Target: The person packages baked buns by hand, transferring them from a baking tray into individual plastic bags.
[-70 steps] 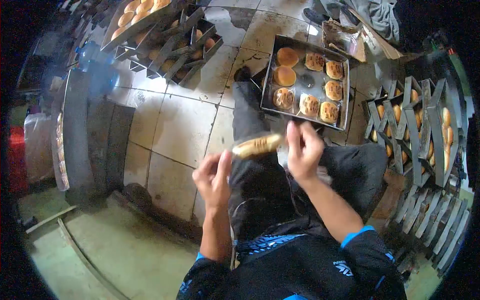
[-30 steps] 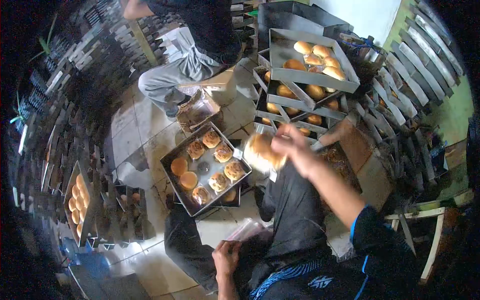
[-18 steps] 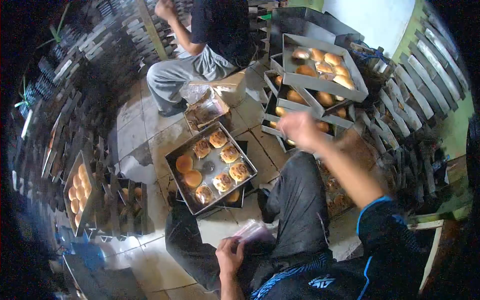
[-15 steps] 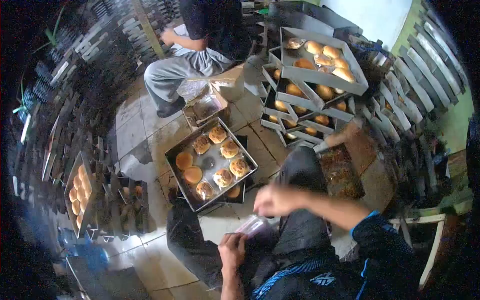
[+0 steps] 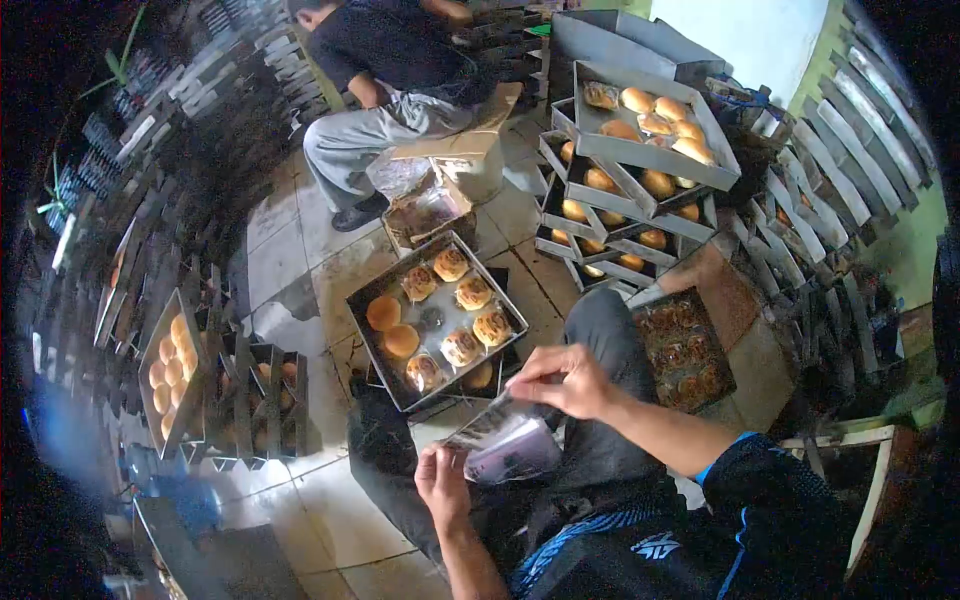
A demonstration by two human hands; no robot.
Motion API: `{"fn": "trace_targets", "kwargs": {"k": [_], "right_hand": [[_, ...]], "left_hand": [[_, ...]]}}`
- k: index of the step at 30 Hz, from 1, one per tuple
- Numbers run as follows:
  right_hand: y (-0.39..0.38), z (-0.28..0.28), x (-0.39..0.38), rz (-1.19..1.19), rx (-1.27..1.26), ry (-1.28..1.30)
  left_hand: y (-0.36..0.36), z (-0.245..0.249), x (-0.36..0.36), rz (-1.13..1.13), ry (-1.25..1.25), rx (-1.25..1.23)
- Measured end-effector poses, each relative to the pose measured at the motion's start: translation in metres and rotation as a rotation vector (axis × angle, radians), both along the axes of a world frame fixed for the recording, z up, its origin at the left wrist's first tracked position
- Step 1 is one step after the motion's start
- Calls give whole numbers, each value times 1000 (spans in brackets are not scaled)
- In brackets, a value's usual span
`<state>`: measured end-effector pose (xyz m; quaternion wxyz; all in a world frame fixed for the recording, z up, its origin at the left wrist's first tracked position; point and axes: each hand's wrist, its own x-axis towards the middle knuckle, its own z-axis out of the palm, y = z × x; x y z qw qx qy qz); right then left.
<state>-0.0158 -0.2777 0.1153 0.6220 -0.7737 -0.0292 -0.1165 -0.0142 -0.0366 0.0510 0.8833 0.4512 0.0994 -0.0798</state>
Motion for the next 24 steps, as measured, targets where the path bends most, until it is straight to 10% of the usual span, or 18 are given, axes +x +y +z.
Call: {"fn": "trace_targets", "kwargs": {"k": [8, 10, 14, 20, 24], "right_hand": [[-33, 14, 35, 19, -445, -515], [-118, 28, 83, -317, -390, -289], [-348, -23, 187, -868, -1197, -225], [-389, 40, 197, -553, -920, 566], [-517, 23, 267, -678, -1130, 206]], "left_hand": [[37, -30, 33, 298, -62, 338], [49, -41, 44, 274, 11, 355], [24, -50, 65, 152, 6, 472], [-7, -60, 114, 0, 119, 610], [1, -100, 124, 230, 141, 403]]}}
